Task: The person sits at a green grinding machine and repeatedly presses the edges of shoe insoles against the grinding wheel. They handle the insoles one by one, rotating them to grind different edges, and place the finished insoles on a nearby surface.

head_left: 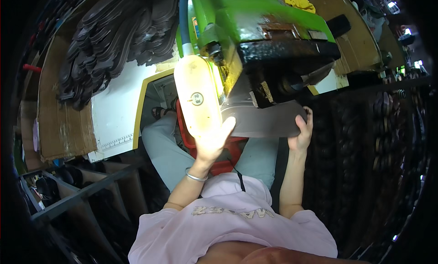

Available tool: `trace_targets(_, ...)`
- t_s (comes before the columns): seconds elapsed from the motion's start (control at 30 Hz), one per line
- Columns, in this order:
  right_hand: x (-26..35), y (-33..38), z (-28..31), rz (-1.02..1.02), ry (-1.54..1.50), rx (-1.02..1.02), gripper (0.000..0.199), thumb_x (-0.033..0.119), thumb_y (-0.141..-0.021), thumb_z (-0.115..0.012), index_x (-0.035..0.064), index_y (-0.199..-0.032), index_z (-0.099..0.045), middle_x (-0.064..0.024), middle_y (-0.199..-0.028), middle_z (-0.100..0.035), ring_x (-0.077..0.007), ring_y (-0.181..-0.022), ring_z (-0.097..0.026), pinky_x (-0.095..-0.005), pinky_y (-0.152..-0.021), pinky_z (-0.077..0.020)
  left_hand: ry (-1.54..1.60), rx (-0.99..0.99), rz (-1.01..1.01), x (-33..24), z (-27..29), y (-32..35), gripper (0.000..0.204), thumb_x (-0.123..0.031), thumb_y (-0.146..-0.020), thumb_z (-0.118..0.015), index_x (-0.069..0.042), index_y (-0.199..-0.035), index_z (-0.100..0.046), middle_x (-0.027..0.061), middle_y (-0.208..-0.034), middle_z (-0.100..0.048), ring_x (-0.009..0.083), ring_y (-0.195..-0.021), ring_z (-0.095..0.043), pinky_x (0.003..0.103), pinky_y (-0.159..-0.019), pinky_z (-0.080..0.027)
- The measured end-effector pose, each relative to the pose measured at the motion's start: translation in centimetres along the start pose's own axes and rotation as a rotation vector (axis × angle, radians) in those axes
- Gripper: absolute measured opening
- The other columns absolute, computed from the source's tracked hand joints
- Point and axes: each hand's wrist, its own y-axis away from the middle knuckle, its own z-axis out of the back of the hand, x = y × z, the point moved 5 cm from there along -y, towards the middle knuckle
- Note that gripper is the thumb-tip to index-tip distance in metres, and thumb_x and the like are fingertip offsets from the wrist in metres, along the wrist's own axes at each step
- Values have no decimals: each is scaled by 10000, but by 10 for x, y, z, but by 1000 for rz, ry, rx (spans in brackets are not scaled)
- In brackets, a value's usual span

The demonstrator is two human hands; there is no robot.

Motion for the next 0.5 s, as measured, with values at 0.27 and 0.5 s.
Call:
trace_targets(0.27,-18,-17,-76,-156,21,242,335,-16,-754,-673,55,-1053,-539,-38,-959,-575,-125,-880,-568,-263,-805,-471,281,-81,102,-35,63,2,243,43,-810,-650,70,-1043,-589,102,-968,-649,139,-895,-615,260,-833,-481)
trace_targets(0.5,-23,-2,-138,-91,213,395,429,-58,-670,-746,0,-1069,-599,-58,-1008,-646,-133,-913,-608,-265,-823,-482,221,42,348,6,117,53,200,-15,-827,-661,42,-1006,-592,66,-946,-638,104,-852,-586,244,-793,-469)
